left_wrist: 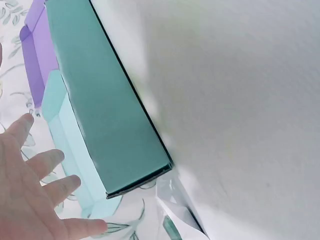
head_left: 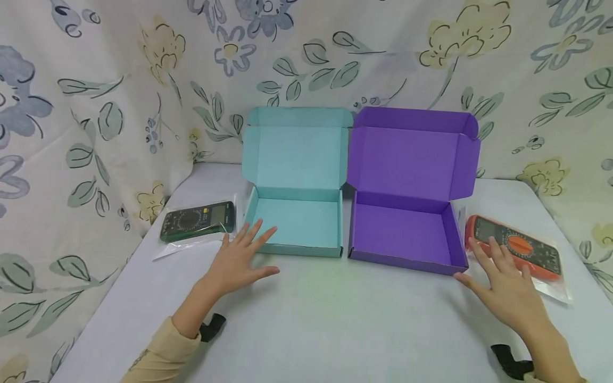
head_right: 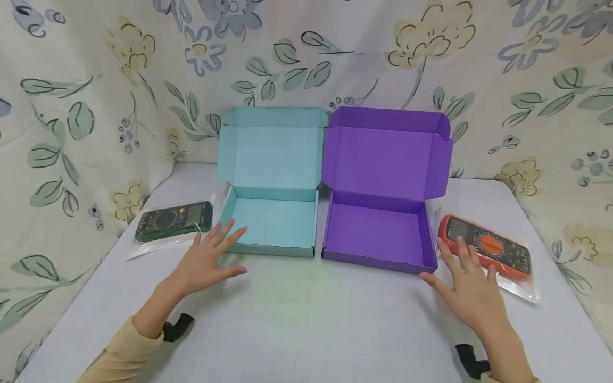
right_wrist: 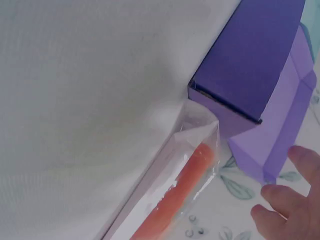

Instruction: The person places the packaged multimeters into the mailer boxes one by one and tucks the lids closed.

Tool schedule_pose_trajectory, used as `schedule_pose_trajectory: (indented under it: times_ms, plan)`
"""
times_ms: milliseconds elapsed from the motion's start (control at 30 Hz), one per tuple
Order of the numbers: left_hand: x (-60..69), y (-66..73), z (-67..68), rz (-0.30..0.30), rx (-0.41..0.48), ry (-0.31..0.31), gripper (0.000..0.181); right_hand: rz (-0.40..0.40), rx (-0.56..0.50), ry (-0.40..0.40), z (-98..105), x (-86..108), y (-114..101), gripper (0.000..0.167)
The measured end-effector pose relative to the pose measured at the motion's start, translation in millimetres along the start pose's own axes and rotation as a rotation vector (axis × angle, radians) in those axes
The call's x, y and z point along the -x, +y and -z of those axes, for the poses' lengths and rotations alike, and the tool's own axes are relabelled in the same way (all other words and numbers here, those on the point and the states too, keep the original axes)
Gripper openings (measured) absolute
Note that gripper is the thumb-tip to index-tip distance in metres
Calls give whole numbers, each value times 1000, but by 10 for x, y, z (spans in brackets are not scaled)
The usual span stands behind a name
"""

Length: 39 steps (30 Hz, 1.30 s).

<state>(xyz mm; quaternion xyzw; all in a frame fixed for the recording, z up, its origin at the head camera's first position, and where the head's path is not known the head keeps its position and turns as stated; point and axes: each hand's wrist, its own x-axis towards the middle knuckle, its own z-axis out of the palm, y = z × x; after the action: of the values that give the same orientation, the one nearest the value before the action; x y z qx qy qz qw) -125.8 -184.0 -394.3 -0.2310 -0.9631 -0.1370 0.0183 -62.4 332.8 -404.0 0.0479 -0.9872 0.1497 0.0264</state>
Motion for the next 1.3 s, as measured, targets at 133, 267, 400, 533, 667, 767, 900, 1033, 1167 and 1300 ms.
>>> schedule_pose_trajectory:
  times_ms: [133, 267, 400, 533, 667, 767, 900, 1033, 1167, 1300]
  plan:
    - [-30, 44, -11, -30, 80, -7, 84, -11, -77, 21, 57, 22, 46, 82]
    - [-65, 93, -20, -38, 172, -29, 85, -34, -122, 52, 105, 40, 104, 81]
    - [-92, 143, -19, -29, 271, -35, 82, -72, -127, 92, 162, 47, 158, 83]
    - [-114, 171, -29, -42, 406, -23, 81, -148, -100, 117, 216, 37, 209, 85]
    - [-134, 207, -57, -54, 570, -55, 89, -217, -98, 161, 254, 53, 277, 83]
    - [-155, 248, -87, -60, 650, -75, 94, -240, -109, 192, 270, 77, 313, 82]
    - [-205, 305, -131, -130, 751, -74, 96, -335, -138, 171, 278, 64, 446, 82]
    - [-281, 360, -188, -193, 889, -104, 96, -431, -195, 164, 152, -17, 926, 83]
    - [-380, 432, -260, -192, 1024, -174, 97, -479, -270, 184, 8, -78, 1358, 83]
    - [-496, 541, -322, -186, 1117, -228, 98, -546, -371, 185, 146, -60, 1250, 82]
